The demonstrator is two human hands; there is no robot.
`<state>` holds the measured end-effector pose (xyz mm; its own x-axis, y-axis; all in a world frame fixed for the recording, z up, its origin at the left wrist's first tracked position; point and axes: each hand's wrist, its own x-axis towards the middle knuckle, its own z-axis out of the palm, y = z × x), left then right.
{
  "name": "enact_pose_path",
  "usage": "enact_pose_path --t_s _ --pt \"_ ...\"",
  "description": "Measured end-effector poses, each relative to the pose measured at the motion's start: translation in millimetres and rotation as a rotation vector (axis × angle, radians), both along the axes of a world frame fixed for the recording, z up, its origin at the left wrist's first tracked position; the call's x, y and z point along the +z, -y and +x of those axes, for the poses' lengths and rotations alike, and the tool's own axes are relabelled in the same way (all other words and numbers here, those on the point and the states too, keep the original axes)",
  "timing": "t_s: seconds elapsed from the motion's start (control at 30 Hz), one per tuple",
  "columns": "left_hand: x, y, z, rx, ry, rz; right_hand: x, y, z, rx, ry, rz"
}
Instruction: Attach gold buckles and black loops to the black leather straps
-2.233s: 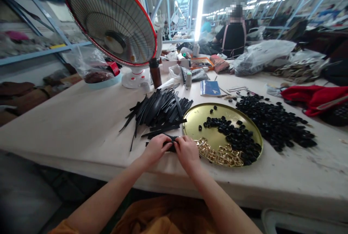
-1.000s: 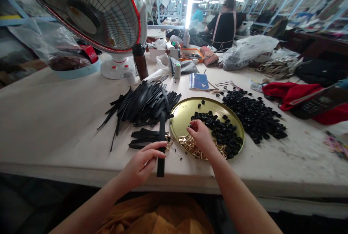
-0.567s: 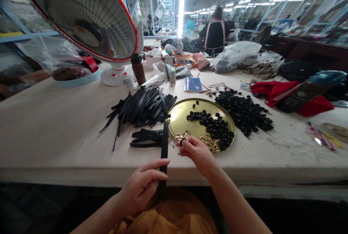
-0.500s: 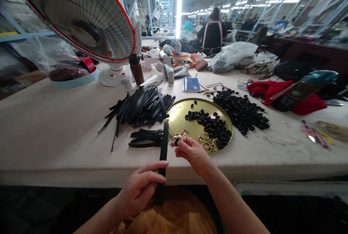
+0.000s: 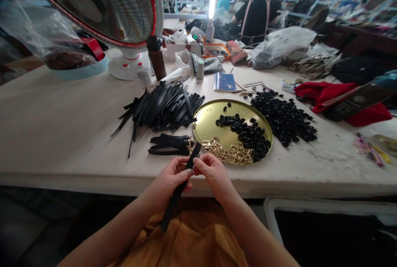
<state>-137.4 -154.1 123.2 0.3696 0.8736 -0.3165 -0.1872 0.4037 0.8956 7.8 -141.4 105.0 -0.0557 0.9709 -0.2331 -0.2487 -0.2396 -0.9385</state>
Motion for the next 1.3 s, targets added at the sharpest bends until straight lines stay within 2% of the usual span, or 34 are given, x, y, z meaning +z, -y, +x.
enact_pose_path --t_s 0.07,0.23,0.47,0.6,0.73,0.93,1.03,1.1,1.17,1.3 --pt "-1.1 -7 2 0.001 0.06 -0.098 -4.0 -2 4 -0.014 0.012 -0.036" --pt "-4.4 -16 1 -0.016 0.144 -0.284 -10.5 -14 19 -0.176 -0.035 -0.125" --pt "-9.3 -29 -1 -0.093 0.202 -0.334 -18.9 -35 26 -0.195 -0.068 -0.192" --pt "-12.1 -35 -4 -0.206 0.18 -0.325 -22.2 -41 25 -0.148 -0.064 -0.186" --pt "-16.7 -43 -5 -0.314 0.021 -0.185 -21.7 -39 22 -0.073 -0.073 -0.201" --pt "-14.2 -51 -8 -0.314 -0.505 0.357 -20.9 -26 16 -0.073 0.07 -0.063" --pt "-9.5 -46 -8 -0.322 -0.654 0.548 -21.7 -18 15 0.014 0.234 0.038" --pt "-7.1 -40 -8 -0.337 -0.673 0.59 -21.0 -12 16 0.088 0.312 0.089" --pt "-5.0 -34 -8 -0.358 -0.641 0.558 -18.7 -8 20 0.102 0.318 0.085" --pt "-1.6 -21 -9 -0.468 -0.521 0.342 -13.1 -2 27 -0.019 0.2 0.027"
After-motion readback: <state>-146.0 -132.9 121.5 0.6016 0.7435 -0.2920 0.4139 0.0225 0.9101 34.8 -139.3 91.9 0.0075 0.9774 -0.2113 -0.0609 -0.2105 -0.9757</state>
